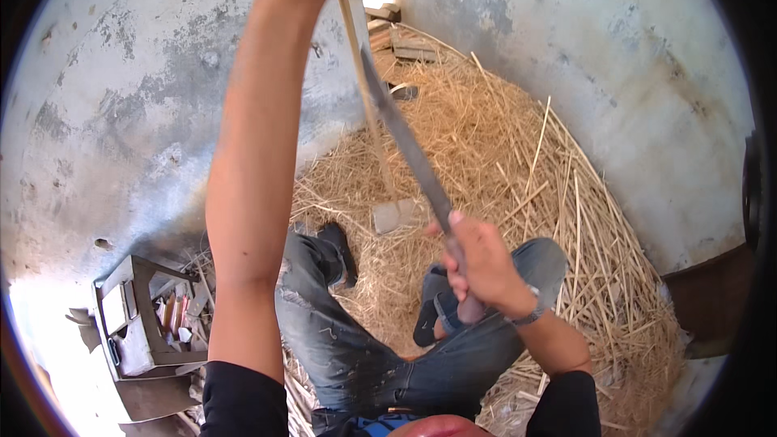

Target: The person shaves a thin strip of wood using a small hand tool, then switches to using a larger blade to continue shaping and smoothing the strip.

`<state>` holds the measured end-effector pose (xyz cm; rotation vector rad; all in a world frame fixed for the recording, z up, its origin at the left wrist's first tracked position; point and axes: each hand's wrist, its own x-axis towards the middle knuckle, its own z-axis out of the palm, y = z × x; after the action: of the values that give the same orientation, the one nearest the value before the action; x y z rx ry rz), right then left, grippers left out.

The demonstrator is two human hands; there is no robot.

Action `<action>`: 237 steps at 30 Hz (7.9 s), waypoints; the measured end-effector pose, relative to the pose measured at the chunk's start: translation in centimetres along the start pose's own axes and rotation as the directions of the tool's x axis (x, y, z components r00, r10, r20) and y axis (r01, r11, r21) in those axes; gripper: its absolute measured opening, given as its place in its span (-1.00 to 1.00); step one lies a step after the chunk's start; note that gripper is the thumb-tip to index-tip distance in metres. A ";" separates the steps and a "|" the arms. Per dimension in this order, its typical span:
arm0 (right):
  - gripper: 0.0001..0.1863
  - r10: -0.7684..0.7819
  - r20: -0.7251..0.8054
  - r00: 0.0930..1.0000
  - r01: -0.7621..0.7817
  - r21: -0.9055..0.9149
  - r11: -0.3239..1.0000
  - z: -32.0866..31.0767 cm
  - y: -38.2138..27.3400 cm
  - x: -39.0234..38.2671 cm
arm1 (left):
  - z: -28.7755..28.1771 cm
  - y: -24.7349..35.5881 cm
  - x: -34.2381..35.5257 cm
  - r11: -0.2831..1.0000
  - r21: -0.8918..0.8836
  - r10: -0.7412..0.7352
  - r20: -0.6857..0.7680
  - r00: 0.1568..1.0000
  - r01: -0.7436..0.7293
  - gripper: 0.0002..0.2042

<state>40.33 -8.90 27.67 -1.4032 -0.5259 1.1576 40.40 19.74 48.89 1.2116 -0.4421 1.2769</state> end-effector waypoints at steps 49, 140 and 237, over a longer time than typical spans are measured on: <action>-0.50 -0.400 -0.052 0.915 0.404 0.132 0.905 6.7 -2.9 8.2 | -9.8 4.3 2.2 0.963 -0.238 -0.033 0.373 0.927 0.130 -0.49; -0.45 -0.003 -0.037 0.999 -0.004 -0.182 0.983 -2.8 -1.8 2.5 | -1.2 -5.7 -1.7 0.860 -0.488 0.090 -0.137 0.986 -0.147 -0.50; -0.36 0.154 -0.876 0.456 -0.850 -0.378 0.367 -14.4 54.3 1.3 | -17.1 10.1 -35.0 0.823 0.339 -0.085 -0.721 0.688 0.457 -0.27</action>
<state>36.48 -26.39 -25.56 -2.9086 0.1529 0.6808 14.62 15.94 18.17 1.0564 0.6518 1.4949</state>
